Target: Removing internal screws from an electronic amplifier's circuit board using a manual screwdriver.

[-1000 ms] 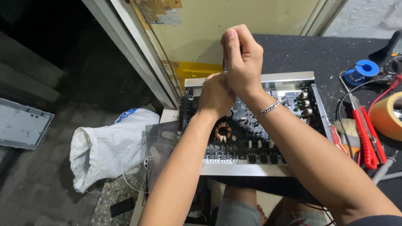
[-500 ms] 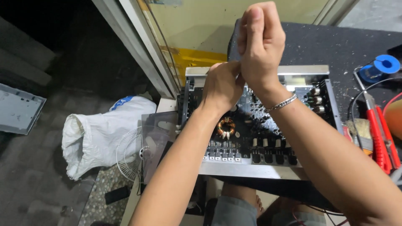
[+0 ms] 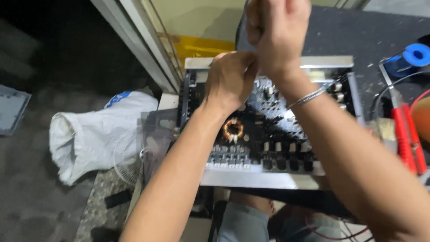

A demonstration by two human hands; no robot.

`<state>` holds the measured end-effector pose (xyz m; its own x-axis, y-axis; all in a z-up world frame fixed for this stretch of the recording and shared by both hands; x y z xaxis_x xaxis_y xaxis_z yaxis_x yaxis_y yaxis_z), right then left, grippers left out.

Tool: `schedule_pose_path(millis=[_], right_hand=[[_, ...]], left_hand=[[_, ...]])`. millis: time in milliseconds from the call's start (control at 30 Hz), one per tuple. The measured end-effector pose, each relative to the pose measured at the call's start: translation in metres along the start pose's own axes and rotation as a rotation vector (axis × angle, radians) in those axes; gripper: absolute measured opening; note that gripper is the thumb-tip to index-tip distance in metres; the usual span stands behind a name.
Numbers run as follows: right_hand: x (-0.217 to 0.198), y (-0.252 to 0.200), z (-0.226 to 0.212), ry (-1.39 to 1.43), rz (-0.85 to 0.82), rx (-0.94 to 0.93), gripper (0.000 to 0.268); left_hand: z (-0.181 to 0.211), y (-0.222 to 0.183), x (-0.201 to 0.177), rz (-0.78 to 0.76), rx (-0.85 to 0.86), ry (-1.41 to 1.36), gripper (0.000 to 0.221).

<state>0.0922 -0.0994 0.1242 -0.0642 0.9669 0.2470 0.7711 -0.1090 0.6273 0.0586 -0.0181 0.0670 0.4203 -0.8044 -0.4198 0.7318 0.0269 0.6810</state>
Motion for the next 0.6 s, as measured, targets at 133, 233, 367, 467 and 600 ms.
schedule_pose_path(millis=[133, 233, 367, 467, 600], right_hand=[[0.013, 0.001, 0.010, 0.236, -0.169, 0.328, 0.028], [0.010, 0.010, 0.000, 0.234, 0.039, 0.375, 0.042], [0.005, 0.017, -0.016, -0.206, 0.097, -0.052, 0.048], [-0.006, 0.013, 0.017, 0.018, 0.277, 0.325, 0.036], [-0.004, 0.014, 0.015, 0.146, 0.243, 0.189, 0.034]], left_hand=[[0.018, -0.007, -0.016, 0.125, 0.197, -0.128, 0.020], [0.010, -0.001, -0.010, 0.086, 0.105, -0.007, 0.034], [0.000, -0.001, 0.000, 0.066, 0.212, 0.076, 0.029], [-0.017, 0.000, 0.014, -0.030, 0.078, 0.174, 0.014], [-0.031, -0.007, 0.019, -0.074, 0.029, 0.196, 0.015]])
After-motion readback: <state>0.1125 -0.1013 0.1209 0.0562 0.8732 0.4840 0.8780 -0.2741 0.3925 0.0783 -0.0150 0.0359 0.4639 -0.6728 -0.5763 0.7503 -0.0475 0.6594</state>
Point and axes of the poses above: each hand's wrist, its own y-axis towards the middle knuckle, its own x-axis out of the palm, z = x × y, the point moved 9 cm from there along y, towards the middle knuckle, and after that the axes turned 15 degrees about z, right-handed, at the moved point
